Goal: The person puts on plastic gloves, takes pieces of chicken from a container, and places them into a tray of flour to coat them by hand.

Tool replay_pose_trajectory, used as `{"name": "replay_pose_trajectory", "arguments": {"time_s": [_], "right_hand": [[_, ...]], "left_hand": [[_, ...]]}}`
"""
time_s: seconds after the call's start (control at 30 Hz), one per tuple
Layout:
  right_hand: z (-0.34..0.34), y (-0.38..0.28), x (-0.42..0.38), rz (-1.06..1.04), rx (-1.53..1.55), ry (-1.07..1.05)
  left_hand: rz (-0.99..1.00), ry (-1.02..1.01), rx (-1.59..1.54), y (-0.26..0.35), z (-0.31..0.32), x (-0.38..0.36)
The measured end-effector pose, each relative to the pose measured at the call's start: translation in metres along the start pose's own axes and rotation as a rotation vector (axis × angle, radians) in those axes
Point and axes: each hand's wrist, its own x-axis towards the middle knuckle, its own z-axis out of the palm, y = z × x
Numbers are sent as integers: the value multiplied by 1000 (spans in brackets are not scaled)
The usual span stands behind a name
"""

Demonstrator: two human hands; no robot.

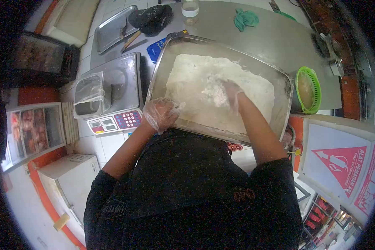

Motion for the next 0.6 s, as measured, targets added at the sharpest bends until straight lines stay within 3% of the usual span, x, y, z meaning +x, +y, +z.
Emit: {"name": "replay_pose_trajectory", "arguments": {"time_s": [0.07, 0.1, 0.17, 0.2, 0.27, 0.3, 0.37, 0.4, 0.47, 0.6], "right_hand": [[-18, -8, -11, -65, 303, -112], [-33, -6, -12, -67, 308, -106], [-48, -4, -17, -81, -144, 173], [-52, -3, -20, -78, -138, 174], [-38, -18, -45, -213, -673, 405], [-53, -6, -31, -208, -668, 407], [-96, 25, 9, -498, -1423, 563], [-94, 27, 5, -494, -1419, 566], [-76, 27, -8, -292, -1697, 306], [-46, 31, -5, -364, -1822, 273]], "left_hand": [[5, 67, -38, 4, -7, -1], [12, 65, -39, 2, -4, 0], [-31, 121, -68, 0, 1, 1], [-28, 116, -68, 0, 2, 1], [-56, 93, -50, 4, -6, 2], [-53, 88, -51, 3, -3, 1], [-10, 145, -62, 0, 4, 0], [-5, 142, -62, 2, 0, 1], [-3, 55, -43, 6, -11, 2], [-66, 34, -69, 6, -10, 0]]}}
